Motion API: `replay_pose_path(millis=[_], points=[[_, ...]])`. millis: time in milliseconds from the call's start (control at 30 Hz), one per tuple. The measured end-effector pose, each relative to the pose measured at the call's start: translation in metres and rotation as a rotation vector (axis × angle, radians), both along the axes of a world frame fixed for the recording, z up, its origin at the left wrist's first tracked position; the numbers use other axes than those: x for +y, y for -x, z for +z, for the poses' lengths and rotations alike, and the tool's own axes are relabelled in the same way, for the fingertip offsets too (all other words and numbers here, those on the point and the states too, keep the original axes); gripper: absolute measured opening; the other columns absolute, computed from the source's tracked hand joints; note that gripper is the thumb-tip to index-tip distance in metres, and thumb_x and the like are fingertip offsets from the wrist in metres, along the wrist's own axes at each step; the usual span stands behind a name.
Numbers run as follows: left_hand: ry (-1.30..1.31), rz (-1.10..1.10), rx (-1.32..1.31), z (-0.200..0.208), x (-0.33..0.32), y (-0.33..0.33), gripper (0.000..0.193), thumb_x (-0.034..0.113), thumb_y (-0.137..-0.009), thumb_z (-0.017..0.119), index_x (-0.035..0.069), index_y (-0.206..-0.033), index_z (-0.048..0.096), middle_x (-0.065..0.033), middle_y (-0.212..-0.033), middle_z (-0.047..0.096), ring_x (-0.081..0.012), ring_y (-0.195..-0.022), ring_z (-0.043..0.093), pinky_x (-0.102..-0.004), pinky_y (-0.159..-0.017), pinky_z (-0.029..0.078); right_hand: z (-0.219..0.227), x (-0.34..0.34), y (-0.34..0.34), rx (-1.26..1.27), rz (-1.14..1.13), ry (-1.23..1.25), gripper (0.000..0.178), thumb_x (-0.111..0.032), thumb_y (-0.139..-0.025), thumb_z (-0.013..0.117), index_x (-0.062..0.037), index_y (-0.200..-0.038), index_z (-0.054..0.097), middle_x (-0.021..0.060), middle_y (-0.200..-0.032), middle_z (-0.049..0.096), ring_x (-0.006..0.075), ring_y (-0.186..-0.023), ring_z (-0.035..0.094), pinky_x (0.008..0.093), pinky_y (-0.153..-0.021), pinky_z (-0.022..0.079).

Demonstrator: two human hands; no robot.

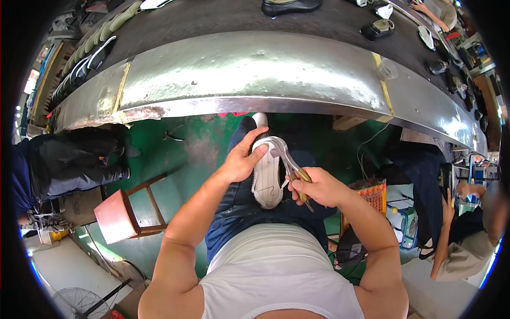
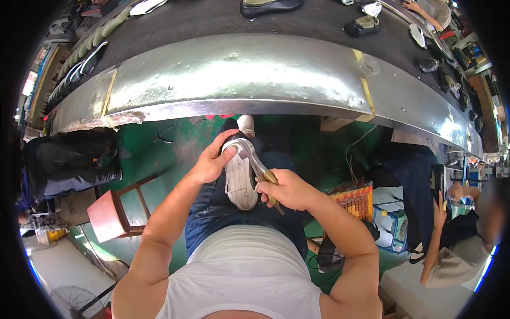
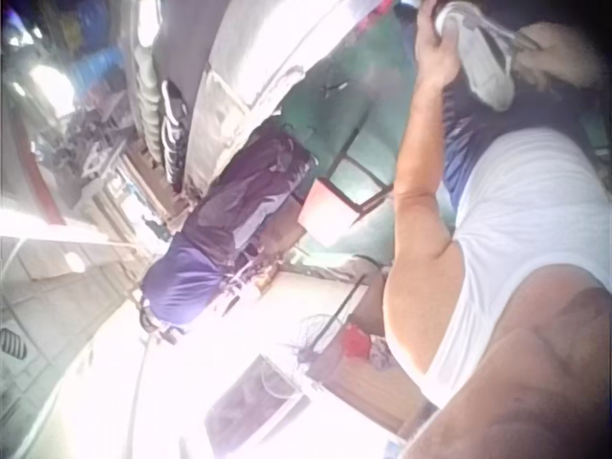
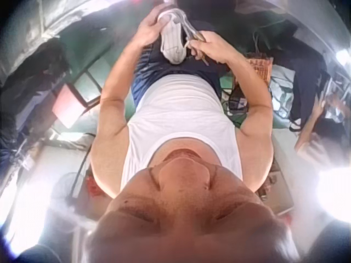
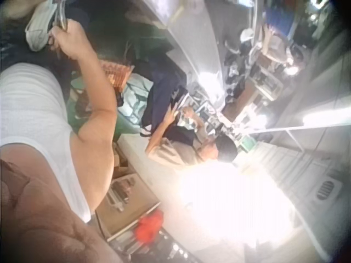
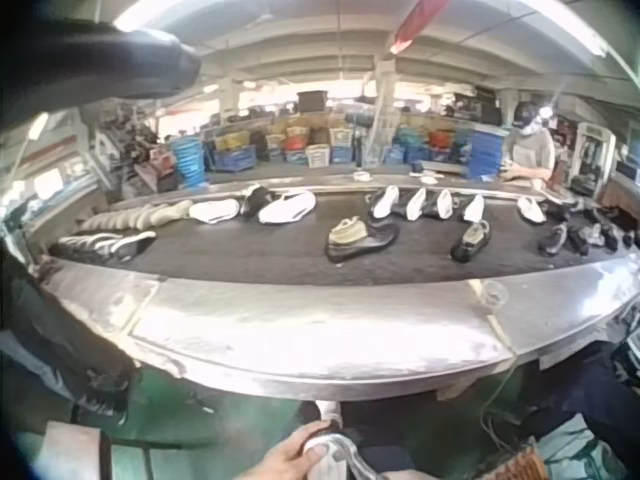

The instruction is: Manually adjusting and pulling shoe uppers over a last using lasting pliers at a factory workstation.

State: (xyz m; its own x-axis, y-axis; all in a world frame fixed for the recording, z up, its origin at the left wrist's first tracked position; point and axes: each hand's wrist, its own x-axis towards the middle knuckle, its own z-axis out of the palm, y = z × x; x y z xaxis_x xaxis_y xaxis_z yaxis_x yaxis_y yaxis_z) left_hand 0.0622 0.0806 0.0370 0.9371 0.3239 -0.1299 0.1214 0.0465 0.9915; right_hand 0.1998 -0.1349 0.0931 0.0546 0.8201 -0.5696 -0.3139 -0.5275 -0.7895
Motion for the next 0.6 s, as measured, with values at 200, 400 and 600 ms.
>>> replay_pose_path(millis=[200,400,600], points=[[-0.033,0.081,-0.053,-0.016,0.013,0.009,0.043,0.012,-0.099,0.059,0.009,-0.14,0.048,-0.0039,-0.125,0.059,-0.013,-0.113,0.053,-0.0282,-0.102,0.04,-0.038,0.021,0.01,-0.816,0.099,-0.181,0.029,-0.019,-0.096,0.058,0.0046,-0.112,0.057,0.0225,-0.095,0.067,0.039,-0.083,0.067,0.0434,-0.075,0.053],[0.261,-0.029,-0.036,-0.004,0.024,0.017,0.044,0.007,-0.096,0.06,0.009,-0.14,0.051,-0.0056,-0.129,0.056,-0.014,-0.116,0.052,-0.0305,-0.102,0.042,-0.022,0.014,0.023,-1.035,0.163,-0.066,0.024,-0.015,-0.092,0.061,0.0054,-0.104,0.055,0.0247,-0.099,0.065,0.0439,-0.086,0.064,0.0491,-0.074,0.05],[0.254,0.216,0.042,-0.022,0.011,0.001,0.039,0.01,-0.096,0.063,0.007,-0.134,0.056,-0.0035,-0.119,0.063,-0.0111,-0.109,0.055,-0.0271,-0.097,0.045,-0.005,0.018,0.006,-0.979,0.327,0.032,0.019,-0.013,-0.09,0.061,0.0036,-0.095,0.054,0.0216,-0.093,0.067,0.0391,-0.08,0.067,0.0491,-0.072,0.051]])
